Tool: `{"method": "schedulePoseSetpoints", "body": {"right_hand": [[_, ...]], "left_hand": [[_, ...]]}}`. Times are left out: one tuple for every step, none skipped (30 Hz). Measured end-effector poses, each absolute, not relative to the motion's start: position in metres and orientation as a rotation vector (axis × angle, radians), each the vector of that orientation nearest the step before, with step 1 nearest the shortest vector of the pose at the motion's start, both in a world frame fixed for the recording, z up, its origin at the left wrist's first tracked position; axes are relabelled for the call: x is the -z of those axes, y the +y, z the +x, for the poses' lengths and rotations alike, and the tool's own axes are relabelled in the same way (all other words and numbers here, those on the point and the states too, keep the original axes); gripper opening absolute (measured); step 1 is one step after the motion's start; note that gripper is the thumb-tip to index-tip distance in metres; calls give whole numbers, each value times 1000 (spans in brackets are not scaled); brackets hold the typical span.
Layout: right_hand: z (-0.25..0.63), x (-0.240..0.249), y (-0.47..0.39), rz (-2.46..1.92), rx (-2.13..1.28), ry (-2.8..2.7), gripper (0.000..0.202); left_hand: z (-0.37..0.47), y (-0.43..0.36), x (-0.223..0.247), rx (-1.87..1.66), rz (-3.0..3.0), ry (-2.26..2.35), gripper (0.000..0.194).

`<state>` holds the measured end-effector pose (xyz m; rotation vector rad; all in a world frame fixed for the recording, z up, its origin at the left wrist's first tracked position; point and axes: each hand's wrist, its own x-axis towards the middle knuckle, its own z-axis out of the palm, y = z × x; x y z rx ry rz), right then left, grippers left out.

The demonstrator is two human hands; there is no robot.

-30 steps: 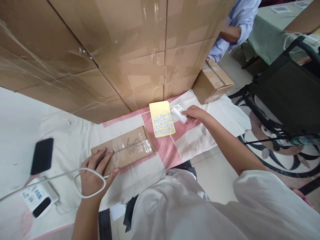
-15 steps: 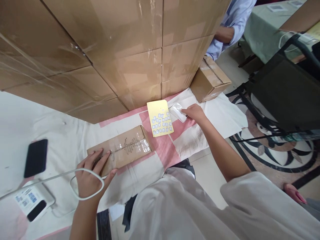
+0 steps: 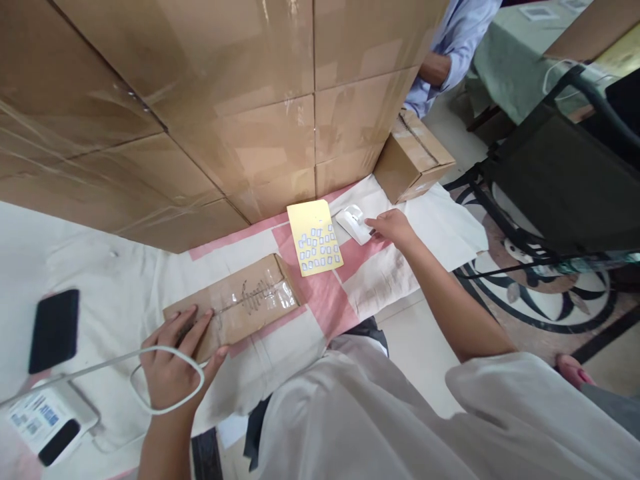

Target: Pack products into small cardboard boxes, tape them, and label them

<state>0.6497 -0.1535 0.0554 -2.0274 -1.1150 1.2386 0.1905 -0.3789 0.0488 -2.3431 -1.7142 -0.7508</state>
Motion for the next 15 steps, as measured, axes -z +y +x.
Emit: {"method": "schedulePoseSetpoints", "body": {"right_hand": [[649,-51,-154,-2000,-1222,-1109,51],[649,-46,-155,-1969,-1211,-1104,53],[649,-42,-157,-1936,-1203,-1102,54],[649,-38,-158,-1903,-1196,-1102,54],[649,-35,-160,-1872,-1186,-1102,53],[649,-32,-163,-1841,-1174,-1103,52],[650,-29,-166,-1812,-1158,-1103,52],[650,-26,-169,-1785,-1140,-1101,51],[651,-24,-172,-1761,-1124,-1095,51],[651,-21,-175,-1740,-1110,-1085,51],[652,-18,-178,-1721,-1102,-1072,51],[652,-16,-181,-1705,-1102,-1055,52],[652,-14,-183,-1692,-1112,-1035,51],[653,-12,-185,-1681,-1133,-1012,51],[653,-10,-186,-1672,-1162,-987,51]], "left_hand": [[190,-379,-48,757,-2339,-1729,66],[189,-380,-47,771,-2332,-1734,68],[189,-380,-47,788,-2324,-1737,69],[189,-380,-45,811,-2312,-1743,70],[189,-380,-44,838,-2297,-1755,71],[189,-380,-44,871,-2279,-1775,72],[190,-380,-43,902,-2261,-1799,72],[191,-379,-42,929,-2244,-1827,72],[191,-379,-42,949,-2227,-1860,72],[192,-378,-42,966,-2215,-1886,72],[193,-378,-43,978,-2211,-1905,73],[194,-378,-43,988,-2206,-1924,72],[194,-377,-43,999,-2197,-1937,72],[194,-377,-43,1002,-2189,-1946,72],[194,-377,-44,1000,-2184,-1941,72]]}}
